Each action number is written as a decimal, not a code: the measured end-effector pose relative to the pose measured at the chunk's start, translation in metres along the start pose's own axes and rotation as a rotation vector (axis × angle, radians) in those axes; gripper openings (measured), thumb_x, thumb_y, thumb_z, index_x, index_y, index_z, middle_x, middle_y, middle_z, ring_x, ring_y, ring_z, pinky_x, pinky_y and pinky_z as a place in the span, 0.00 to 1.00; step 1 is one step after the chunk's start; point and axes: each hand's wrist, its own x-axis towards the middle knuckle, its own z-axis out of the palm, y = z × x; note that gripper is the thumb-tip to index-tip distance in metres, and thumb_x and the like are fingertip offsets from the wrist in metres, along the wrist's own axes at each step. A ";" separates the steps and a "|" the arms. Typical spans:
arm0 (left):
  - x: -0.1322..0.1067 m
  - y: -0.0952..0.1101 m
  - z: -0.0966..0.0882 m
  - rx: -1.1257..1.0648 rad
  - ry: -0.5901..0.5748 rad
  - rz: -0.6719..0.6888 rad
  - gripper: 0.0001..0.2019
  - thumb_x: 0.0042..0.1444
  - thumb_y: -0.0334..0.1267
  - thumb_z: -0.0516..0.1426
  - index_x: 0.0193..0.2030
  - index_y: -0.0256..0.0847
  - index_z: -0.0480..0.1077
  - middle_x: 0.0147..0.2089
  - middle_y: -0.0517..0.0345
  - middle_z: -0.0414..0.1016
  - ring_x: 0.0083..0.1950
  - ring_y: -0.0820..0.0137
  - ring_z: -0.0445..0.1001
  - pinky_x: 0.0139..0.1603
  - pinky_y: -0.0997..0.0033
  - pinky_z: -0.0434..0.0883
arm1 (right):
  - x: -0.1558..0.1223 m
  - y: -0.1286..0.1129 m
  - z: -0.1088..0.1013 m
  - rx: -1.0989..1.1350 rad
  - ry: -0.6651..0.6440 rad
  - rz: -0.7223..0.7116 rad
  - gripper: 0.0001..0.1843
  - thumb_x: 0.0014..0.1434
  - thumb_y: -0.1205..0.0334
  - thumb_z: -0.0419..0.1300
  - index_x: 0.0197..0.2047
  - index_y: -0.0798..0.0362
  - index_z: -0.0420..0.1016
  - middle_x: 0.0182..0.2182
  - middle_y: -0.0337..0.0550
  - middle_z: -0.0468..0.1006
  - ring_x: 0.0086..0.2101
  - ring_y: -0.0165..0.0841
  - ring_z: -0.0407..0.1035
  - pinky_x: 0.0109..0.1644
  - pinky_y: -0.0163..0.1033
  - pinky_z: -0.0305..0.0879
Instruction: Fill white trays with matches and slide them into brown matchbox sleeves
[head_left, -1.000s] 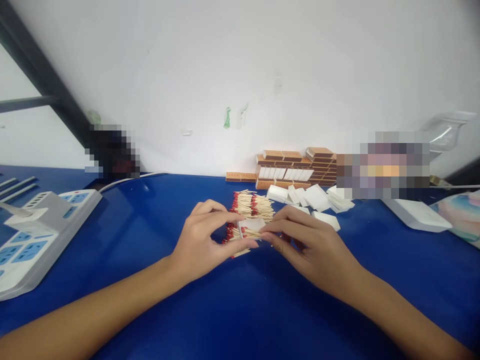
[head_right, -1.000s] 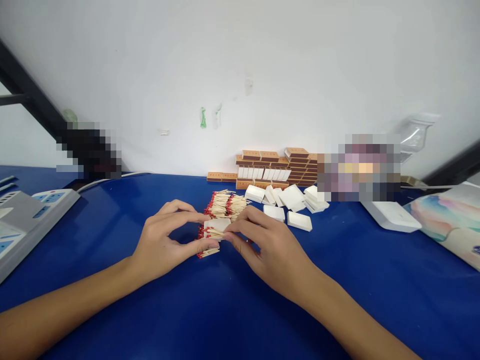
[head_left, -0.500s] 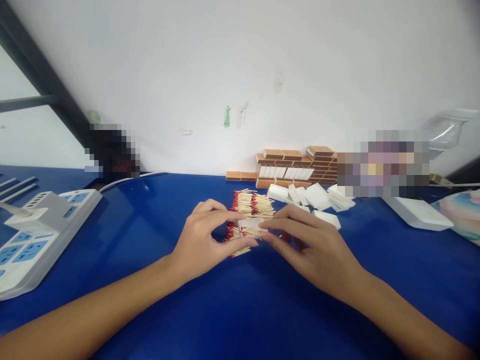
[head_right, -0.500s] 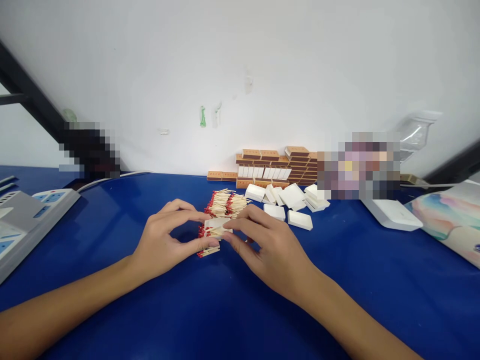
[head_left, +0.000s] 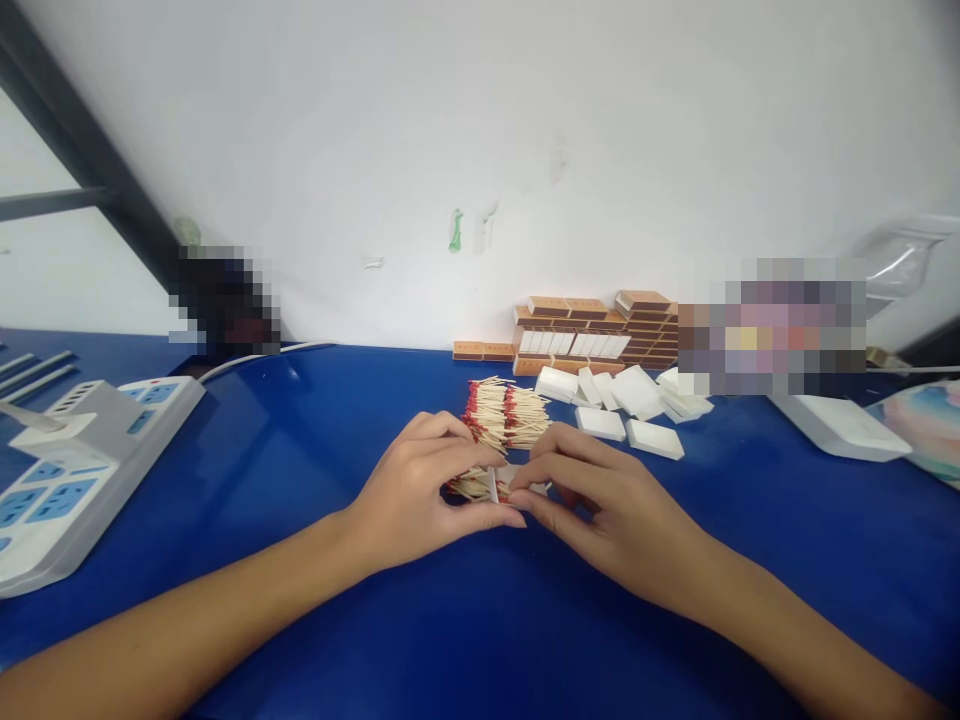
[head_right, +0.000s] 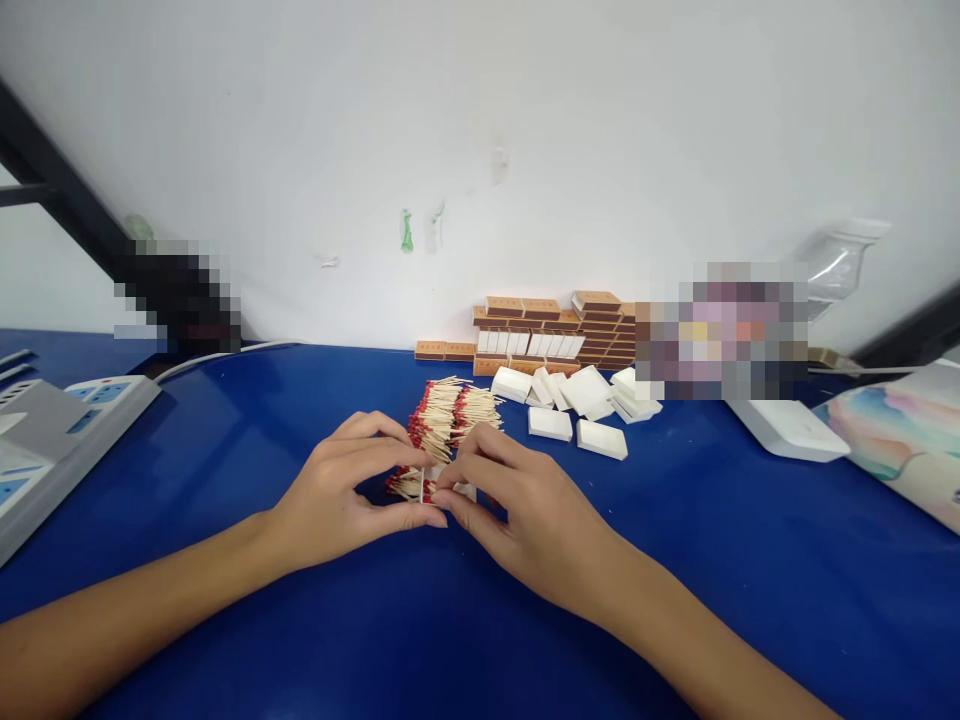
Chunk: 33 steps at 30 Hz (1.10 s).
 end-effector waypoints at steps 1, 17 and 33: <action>0.000 0.000 0.000 0.005 0.001 -0.003 0.21 0.50 0.48 0.75 0.45 0.38 0.80 0.39 0.57 0.84 0.42 0.65 0.79 0.46 0.62 0.71 | 0.000 -0.001 0.000 0.009 -0.013 0.014 0.05 0.71 0.67 0.61 0.46 0.51 0.79 0.39 0.41 0.72 0.36 0.29 0.69 0.41 0.36 0.68; 0.000 0.001 -0.001 0.076 0.036 0.057 0.21 0.52 0.50 0.73 0.46 0.38 0.79 0.39 0.56 0.85 0.43 0.64 0.78 0.46 0.61 0.70 | 0.001 -0.006 -0.001 0.106 -0.079 0.161 0.05 0.72 0.63 0.60 0.42 0.49 0.76 0.36 0.38 0.72 0.33 0.28 0.66 0.38 0.35 0.64; 0.000 -0.001 -0.001 0.065 0.041 0.066 0.23 0.49 0.52 0.74 0.45 0.39 0.80 0.39 0.55 0.84 0.43 0.64 0.79 0.45 0.62 0.71 | 0.001 -0.002 -0.006 0.117 -0.188 0.218 0.06 0.74 0.60 0.58 0.43 0.48 0.75 0.40 0.39 0.72 0.36 0.30 0.66 0.40 0.36 0.64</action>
